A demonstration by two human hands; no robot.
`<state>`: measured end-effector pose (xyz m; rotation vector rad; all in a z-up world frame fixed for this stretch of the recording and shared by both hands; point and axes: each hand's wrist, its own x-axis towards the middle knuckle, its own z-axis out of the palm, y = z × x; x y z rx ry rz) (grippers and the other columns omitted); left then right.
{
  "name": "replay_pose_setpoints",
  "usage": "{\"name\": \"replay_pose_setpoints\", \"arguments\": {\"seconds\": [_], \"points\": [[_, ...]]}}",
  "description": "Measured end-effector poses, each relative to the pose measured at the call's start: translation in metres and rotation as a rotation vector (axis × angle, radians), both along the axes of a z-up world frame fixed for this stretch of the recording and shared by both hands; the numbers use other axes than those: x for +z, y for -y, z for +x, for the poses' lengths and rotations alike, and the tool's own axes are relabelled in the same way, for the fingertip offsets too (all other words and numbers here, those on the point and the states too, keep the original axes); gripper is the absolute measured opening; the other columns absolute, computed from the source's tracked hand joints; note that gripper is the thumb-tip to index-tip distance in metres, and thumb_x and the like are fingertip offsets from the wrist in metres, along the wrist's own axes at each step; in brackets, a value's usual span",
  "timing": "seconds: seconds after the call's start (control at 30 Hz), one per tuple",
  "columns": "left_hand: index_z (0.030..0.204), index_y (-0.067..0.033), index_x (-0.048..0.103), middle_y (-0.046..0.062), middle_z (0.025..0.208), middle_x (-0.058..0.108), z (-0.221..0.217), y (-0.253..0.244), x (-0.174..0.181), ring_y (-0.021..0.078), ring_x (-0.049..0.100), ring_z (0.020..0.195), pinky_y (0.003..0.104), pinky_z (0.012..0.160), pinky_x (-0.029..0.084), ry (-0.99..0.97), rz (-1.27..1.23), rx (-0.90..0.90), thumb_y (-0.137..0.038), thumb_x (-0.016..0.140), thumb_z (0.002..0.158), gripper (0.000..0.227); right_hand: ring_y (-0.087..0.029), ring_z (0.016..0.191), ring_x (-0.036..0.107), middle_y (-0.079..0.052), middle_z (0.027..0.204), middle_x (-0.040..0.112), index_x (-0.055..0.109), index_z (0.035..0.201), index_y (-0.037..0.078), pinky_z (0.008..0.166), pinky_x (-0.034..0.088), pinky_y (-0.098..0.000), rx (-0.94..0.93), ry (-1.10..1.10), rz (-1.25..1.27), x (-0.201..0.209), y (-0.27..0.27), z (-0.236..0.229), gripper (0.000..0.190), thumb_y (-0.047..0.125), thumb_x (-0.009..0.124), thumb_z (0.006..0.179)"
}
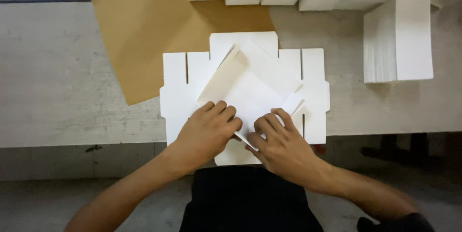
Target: The person assembles white cardboard boxes by hand on a workbench. They fold the pre-cut flaps of the flat cardboard sheets to form rectangular boxes and place the finished items into a stack.
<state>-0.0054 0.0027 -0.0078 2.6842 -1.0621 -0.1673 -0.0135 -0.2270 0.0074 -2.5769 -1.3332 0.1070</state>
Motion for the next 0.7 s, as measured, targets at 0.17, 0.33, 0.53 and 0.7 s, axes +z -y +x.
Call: {"name": "replay_pose_setpoints", "arguments": {"seconds": [0.17, 0.33, 0.53, 0.7], "points": [[0.097, -0.0078, 0.074, 0.015, 0.093, 0.070, -0.024, -0.007, 0.029, 0.0330, 0.066, 0.101, 0.047, 0.093, 0.045, 0.171, 0.137, 0.039, -0.018, 0.085, 0.080, 0.022, -0.031, 0.125, 0.048, -0.009, 0.114, 0.059, 0.076, 0.088, 0.019, 0.109, 0.019, -0.0568, -0.051, 0.204, -0.249, 0.044, 0.005, 0.009, 0.008, 0.027, 0.075, 0.085], [0.102, -0.0161, 0.075, 0.011, 0.104, 0.074, -0.029, -0.011, 0.038, 0.0284, 0.061, 0.122, 0.053, 0.110, 0.020, 0.164, 0.097, 0.027, -0.023, 0.081, 0.085, 0.019, -0.031, 0.145, 0.032, -0.013, 0.153, 0.053, 0.074, 0.090, 0.032, 0.114, 0.008, -0.0554, -0.248, 0.555, -0.521, 0.050, 0.017, 0.036, 0.011, 0.027, 0.080, 0.082], [0.113, -0.0085, 0.068, 0.014, 0.106, 0.067, -0.019, -0.005, 0.017, 0.0304, 0.061, 0.115, 0.050, 0.104, 0.033, 0.081, -0.071, 0.014, -0.026, 0.079, 0.088, 0.032, -0.026, 0.108, 0.061, -0.006, 0.097, 0.060, 0.064, 0.103, 0.016, 0.109, 0.031, -0.0531, 0.148, 0.071, 0.008, -0.007, 0.011, 0.033, 0.015, 0.027, 0.070, 0.095], [0.127, -0.0076, 0.054, 0.015, 0.104, 0.067, -0.007, 0.002, 0.027, 0.0306, 0.061, 0.107, 0.050, 0.104, 0.031, -0.150, -0.005, -0.002, -0.066, 0.065, 0.088, 0.071, -0.023, 0.096, 0.055, -0.001, 0.096, 0.056, 0.064, 0.094, 0.018, 0.089, 0.040, -0.0395, 0.220, 0.072, -0.047, -0.015, 0.006, 0.043, 0.014, 0.026, 0.073, 0.088]]}}
